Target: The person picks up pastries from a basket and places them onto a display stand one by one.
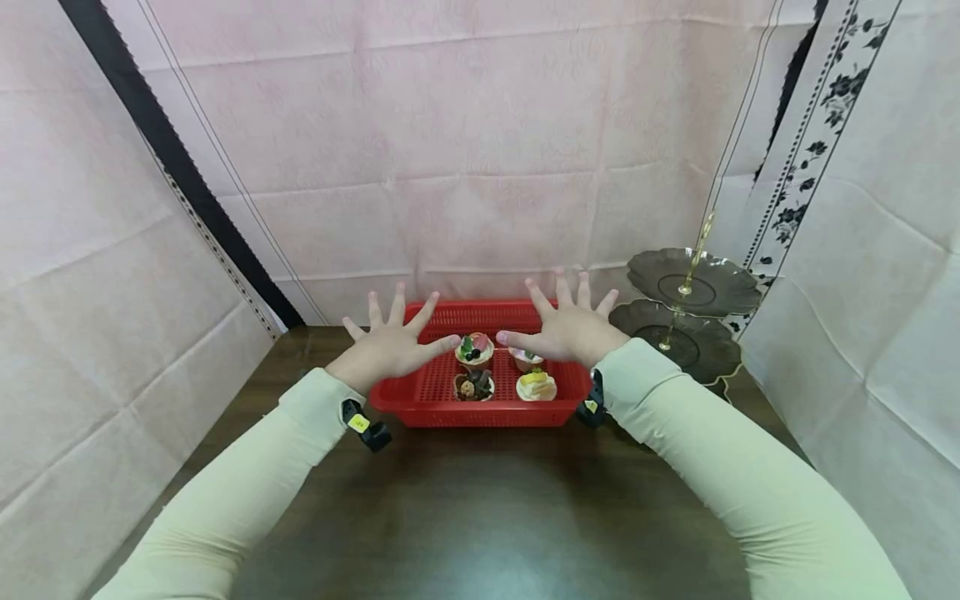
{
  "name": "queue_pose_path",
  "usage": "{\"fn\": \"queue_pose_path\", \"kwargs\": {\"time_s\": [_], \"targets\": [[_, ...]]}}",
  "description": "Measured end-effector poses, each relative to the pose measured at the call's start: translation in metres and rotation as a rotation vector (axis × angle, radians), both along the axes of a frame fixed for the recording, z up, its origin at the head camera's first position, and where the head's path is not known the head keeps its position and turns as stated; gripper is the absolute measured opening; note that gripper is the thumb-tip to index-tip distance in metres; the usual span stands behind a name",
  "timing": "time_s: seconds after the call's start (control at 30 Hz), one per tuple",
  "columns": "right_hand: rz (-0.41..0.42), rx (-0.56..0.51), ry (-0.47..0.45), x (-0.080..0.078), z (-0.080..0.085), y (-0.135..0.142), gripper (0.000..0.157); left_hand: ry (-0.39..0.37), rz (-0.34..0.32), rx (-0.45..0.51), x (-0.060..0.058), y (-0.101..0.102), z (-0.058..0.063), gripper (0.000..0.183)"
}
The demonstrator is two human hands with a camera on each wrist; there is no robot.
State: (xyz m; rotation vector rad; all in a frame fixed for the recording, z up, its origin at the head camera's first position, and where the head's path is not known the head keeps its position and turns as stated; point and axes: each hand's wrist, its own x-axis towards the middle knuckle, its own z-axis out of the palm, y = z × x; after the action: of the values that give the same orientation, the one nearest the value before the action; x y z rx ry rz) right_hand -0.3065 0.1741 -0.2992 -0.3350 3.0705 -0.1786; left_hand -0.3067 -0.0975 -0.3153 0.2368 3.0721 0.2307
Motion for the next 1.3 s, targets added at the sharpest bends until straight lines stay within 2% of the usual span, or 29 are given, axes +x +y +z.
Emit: {"fn": "queue_pose_path", "kwargs": {"time_s": [0.37,0.53,0.67,1.0,1.17,1.3], "targets": [[-0.026,-0.079,0.007,-0.011,-0.004,0.002,0.115,-0.030,-0.001,0.026,-0.001,-0.001,-0.008,0.104],[-0.036,-0.134,0.046,-0.017,-0.001,0.002,0.114,-0.016,0.000,0.038,-0.002,-0.002,-0.012,0.100],[-0.038,-0.176,0.105,-0.021,-0.001,0.003,0.112,0.051,-0.023,0.067,0.001,-0.003,-0.017,0.096],[-0.036,-0.288,0.189,-0.030,-0.005,0.003,0.103,0.355,-0.085,0.163,0.021,-0.008,-0.043,0.080],[-0.048,-0.328,0.203,-0.037,-0.012,0.003,0.101,0.415,-0.097,0.200,0.030,-0.008,-0.059,0.076],[-0.056,-0.369,0.221,-0.047,-0.020,0.003,0.103,0.422,-0.090,0.209,0.036,-0.007,-0.073,0.075]]}}
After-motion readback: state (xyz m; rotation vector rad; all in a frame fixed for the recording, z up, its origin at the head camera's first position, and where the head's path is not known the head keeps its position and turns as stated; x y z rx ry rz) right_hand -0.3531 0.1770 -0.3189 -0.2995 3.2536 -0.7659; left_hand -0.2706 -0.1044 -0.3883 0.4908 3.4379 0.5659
